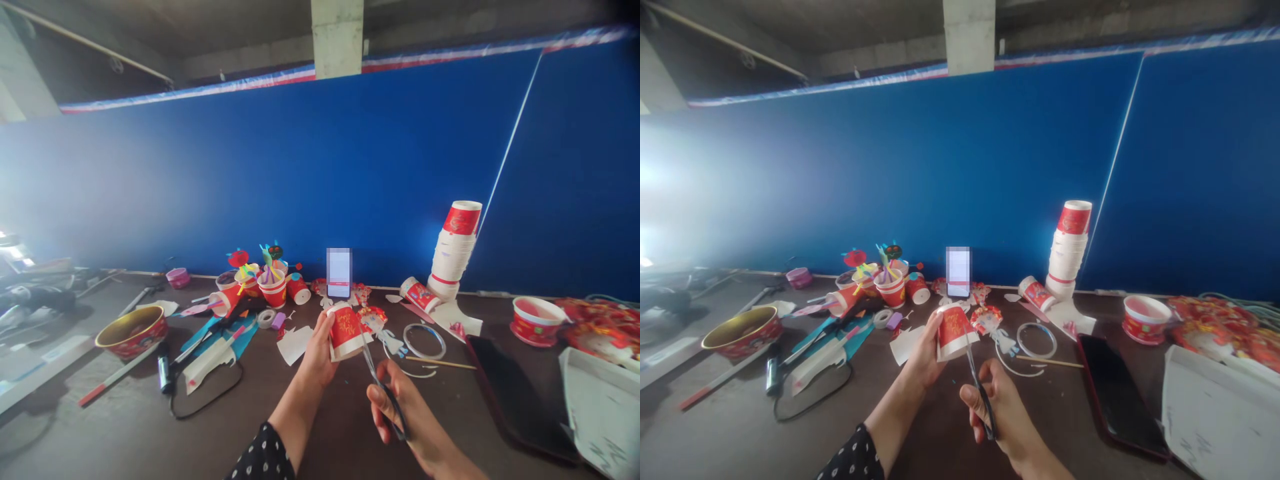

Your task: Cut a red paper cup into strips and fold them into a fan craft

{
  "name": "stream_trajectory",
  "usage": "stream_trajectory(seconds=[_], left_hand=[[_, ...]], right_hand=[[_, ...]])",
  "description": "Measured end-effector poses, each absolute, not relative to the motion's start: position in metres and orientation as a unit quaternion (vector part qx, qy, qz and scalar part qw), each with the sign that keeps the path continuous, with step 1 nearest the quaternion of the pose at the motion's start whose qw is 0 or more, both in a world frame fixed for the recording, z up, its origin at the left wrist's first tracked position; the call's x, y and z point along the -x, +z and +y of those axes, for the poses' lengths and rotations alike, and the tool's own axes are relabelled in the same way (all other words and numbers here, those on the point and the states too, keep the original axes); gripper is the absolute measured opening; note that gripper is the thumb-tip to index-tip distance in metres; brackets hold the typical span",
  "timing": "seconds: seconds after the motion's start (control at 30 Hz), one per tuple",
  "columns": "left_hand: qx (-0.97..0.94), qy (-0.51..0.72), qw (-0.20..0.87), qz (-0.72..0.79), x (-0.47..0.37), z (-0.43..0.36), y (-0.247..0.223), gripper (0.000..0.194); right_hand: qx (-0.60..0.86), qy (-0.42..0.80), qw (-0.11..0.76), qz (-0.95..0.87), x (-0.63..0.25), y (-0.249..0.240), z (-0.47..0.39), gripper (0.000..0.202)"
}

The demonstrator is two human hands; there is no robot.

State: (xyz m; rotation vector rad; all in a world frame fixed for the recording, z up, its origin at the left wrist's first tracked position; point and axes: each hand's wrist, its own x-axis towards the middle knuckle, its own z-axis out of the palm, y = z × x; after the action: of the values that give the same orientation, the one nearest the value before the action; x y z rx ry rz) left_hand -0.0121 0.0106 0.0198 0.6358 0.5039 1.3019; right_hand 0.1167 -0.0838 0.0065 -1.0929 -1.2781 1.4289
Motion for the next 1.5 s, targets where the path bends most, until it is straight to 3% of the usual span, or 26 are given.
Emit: stream_trajectory(seconds=[0.9, 1.27, 1.5], left_hand=[[-0.332, 0.573, 0.715, 0.223, 0.011, 0.006, 0.022, 0.025], [-0.324, 0.575, 0.717, 0.221, 0.011, 0.005, 0.023, 0.028], [-0.34, 0.574, 0.714, 0.212, 0.012, 0.006, 0.021, 0.018]], right_hand=[[0.495, 0.561, 0.464, -0.474, -0.112, 0.006, -0.078, 0.064], [0.494, 0.558, 0.461, -0.482, -0.112, 0.008, -0.08, 0.062], [0.491, 0.547, 0.457, -0.501, -0.112, 0.006, -0.08, 0.057]])
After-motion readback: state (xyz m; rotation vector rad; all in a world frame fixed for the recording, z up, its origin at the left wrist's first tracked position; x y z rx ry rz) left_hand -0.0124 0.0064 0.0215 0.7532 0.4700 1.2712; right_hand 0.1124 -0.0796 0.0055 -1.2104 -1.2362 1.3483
